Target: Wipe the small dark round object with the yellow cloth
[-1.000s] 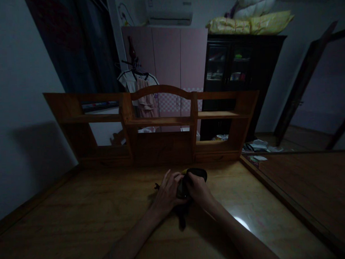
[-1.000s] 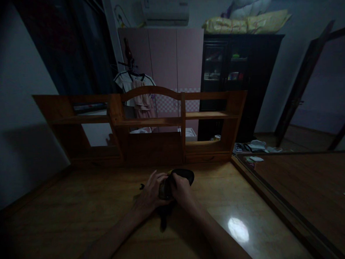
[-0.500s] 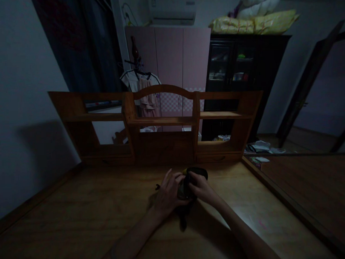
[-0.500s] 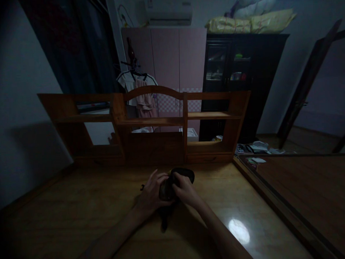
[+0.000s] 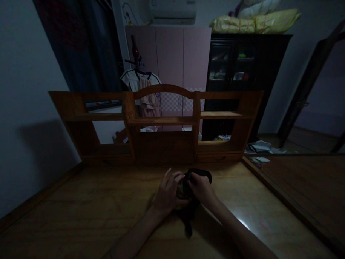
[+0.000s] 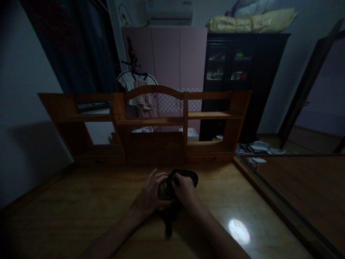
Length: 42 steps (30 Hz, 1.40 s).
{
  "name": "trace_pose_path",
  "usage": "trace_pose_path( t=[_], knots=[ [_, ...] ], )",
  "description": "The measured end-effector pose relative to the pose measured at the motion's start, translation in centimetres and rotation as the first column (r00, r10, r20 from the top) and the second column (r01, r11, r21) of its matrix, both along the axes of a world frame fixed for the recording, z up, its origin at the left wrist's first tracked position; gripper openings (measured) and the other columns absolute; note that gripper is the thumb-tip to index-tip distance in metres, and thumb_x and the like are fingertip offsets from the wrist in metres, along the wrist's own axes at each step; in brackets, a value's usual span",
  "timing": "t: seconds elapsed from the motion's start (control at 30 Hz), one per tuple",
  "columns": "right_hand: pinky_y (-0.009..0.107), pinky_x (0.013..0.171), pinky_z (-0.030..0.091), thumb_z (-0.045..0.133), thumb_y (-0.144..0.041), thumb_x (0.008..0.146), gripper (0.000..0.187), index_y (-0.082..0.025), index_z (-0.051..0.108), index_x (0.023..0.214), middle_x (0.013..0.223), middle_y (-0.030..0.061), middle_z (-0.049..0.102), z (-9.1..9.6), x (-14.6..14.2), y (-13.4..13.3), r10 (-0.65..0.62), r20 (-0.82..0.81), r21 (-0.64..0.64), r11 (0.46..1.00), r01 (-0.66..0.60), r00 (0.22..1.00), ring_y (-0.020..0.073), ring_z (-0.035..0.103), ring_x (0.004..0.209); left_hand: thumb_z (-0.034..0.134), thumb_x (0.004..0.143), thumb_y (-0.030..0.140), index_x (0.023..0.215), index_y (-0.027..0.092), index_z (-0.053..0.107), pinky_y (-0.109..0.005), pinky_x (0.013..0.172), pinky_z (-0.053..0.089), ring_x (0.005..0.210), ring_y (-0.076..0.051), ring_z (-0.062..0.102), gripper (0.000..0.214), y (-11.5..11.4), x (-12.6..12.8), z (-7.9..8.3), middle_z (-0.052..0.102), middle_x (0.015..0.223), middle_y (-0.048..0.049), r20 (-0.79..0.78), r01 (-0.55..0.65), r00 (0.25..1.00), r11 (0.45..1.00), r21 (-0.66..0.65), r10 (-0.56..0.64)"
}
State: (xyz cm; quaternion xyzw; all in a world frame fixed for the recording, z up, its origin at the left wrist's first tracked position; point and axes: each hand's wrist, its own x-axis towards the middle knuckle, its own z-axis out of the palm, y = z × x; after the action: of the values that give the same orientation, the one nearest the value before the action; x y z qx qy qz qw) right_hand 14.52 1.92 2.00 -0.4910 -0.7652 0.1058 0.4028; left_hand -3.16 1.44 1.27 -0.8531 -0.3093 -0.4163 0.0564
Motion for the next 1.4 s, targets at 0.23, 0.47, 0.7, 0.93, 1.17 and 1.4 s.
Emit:
trace_pose_path(
  t=[0.23,0.47,0.7,0.93,1.17,1.4],
  knots=[
    [0.023,0.063,0.04,0.049,-0.011,0.078,0.029,-0.017,0.057,0.105,0.084,0.005,0.066,-0.7,0.4,0.4,0.204,-0.08,-0.009,0.979,-0.205,0.976,0.0177,0.06,0.075,0.073,0.068,0.041,0.124,0.017,0.038,-0.055,0.112,0.023,0.117,-0.026,0.049,0.071,-0.2,0.1,0.2,0.053,0.119,-0.0113,-0.041,-0.022,0.999,0.999,0.044,0.024],
    [0.021,0.056,0.034,0.047,-0.014,0.083,0.013,-0.018,0.058,0.087,0.072,0.0027,0.063,-0.1,-0.2,-0.1,0.119,-0.07,-0.012,0.993,-0.12,0.99,0.015,0.057,0.063,0.079,0.062,0.036,0.126,0.018,0.038,-0.056,0.113,0.02,0.119,-0.027,0.047,0.078,-0.3,0.0,0.0,0.05,0.124,-0.0121,-0.101,-0.039,0.994,0.999,0.037,0.043],
    [0.022,0.056,0.033,0.049,-0.017,0.083,0.011,-0.017,0.06,0.081,0.07,0.0034,0.064,0.3,0.0,-0.2,0.0,0.017,-0.054,0.999,0.001,1.0,0.0159,0.059,0.064,0.078,0.062,0.035,0.126,0.018,0.038,-0.055,0.114,0.021,0.119,-0.026,0.047,0.077,-0.2,0.0,0.1,0.051,0.122,-0.0098,-0.047,-0.059,0.997,0.998,-0.004,0.058],
    [0.025,0.07,0.042,0.051,-0.013,0.077,0.024,-0.017,0.059,0.099,0.089,0.0056,0.067,-1.0,-0.5,0.1,0.05,-0.117,-0.11,0.992,-0.063,0.992,0.0196,0.06,0.082,0.075,0.066,0.033,0.127,0.018,0.036,-0.055,0.114,0.018,0.119,-0.025,0.047,0.074,0.0,0.1,-0.2,0.052,0.122,-0.0093,-0.05,-0.048,0.998,0.999,0.003,0.048],
    [0.022,0.058,0.034,0.05,-0.018,0.083,0.01,-0.018,0.06,0.081,0.073,0.0037,0.065,-0.6,-0.4,-0.2,-0.03,-0.019,-0.037,0.999,0.029,0.999,0.0164,0.06,0.067,0.08,0.06,0.028,0.126,0.019,0.037,-0.055,0.113,0.02,0.119,-0.026,0.048,0.079,0.0,0.0,0.0,0.052,0.122,-0.009,-0.048,-0.058,0.997,0.998,-0.006,0.057],
    [0.022,0.054,0.032,0.043,-0.017,0.088,0.018,-0.018,0.06,0.082,0.07,0.0044,0.065,-0.9,-0.2,-0.1,-0.052,-0.014,-0.053,0.997,0.052,0.999,0.0148,0.059,0.061,0.076,0.064,0.029,0.127,0.02,0.036,-0.058,0.112,0.021,0.118,-0.027,0.049,0.076,-0.1,0.0,0.2,0.053,0.122,-0.0101,-0.021,-0.048,0.999,0.999,-0.015,0.048]
  ],
)
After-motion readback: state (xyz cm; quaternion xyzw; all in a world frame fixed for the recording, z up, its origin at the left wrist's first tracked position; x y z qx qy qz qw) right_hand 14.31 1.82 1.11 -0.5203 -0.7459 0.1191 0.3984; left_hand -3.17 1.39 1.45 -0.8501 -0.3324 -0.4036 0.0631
